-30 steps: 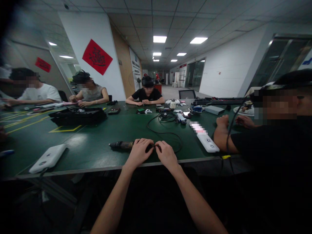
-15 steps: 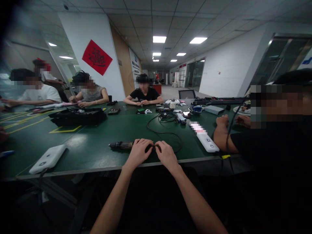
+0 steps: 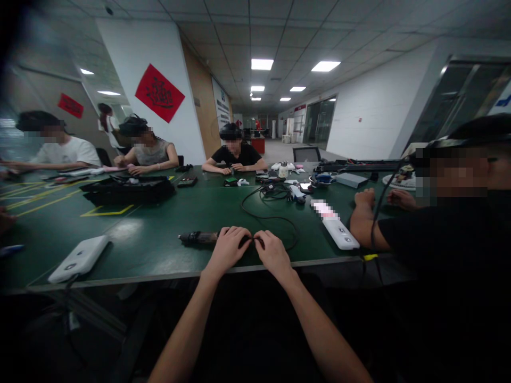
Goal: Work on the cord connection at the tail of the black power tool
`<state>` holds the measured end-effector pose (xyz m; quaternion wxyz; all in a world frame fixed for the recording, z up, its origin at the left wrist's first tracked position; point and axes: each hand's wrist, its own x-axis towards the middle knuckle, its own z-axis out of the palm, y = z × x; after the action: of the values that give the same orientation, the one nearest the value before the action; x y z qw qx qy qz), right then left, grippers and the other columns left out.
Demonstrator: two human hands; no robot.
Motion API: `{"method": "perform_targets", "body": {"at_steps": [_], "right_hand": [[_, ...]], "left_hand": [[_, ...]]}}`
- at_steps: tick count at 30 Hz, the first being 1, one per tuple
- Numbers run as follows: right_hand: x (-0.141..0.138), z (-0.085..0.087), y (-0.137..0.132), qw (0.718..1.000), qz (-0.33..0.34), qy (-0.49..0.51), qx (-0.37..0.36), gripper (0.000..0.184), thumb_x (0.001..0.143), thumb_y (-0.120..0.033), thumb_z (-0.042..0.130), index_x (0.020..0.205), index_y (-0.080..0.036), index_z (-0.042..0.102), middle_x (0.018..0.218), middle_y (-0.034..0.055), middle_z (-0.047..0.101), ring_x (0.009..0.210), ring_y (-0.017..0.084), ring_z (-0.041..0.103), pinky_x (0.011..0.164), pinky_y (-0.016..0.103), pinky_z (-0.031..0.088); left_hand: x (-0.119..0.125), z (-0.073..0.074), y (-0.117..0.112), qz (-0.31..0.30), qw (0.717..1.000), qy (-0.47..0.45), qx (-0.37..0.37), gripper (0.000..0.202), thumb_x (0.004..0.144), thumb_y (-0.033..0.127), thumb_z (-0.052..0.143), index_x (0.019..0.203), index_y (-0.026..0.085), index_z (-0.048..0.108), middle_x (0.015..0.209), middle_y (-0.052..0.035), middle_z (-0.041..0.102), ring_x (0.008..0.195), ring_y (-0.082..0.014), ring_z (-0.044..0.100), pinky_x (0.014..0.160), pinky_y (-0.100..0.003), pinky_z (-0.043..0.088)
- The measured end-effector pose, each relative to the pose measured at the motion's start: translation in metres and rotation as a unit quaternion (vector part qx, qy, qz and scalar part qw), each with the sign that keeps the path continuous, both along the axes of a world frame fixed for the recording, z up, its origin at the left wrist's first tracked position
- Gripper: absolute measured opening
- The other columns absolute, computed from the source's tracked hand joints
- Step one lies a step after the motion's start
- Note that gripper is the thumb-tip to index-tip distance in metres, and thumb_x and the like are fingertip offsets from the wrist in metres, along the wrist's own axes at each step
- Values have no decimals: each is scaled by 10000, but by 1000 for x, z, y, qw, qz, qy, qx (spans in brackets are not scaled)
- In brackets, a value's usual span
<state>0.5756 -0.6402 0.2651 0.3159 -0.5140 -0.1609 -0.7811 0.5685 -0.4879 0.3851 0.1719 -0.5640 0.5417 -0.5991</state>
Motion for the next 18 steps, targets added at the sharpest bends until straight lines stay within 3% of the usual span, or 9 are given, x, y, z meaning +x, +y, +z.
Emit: {"method": "perform_targets", "body": {"at_steps": [13,18], "right_hand": [[-2,0,0,1000,1,1,-1,166,997,-157,566,1049,-252,692,1033,43,692,927,197,664,850,306,515],[-3,0,0,1000,1,3,1,180,1006,-164,551,1069,-257,692,1032,41,689,916,197,662,850,312,515]], "left_hand": [[1,1,-1,2,1000,8,-5,84,1008,341,654,1062,278,643,1091,-11,727,1085,-240,607,1017,-428,364],[-2,0,0,2,1000,10,2,92,1013,285,614,1094,297,656,1129,-3,731,1119,-229,611,1035,-432,363]]}}
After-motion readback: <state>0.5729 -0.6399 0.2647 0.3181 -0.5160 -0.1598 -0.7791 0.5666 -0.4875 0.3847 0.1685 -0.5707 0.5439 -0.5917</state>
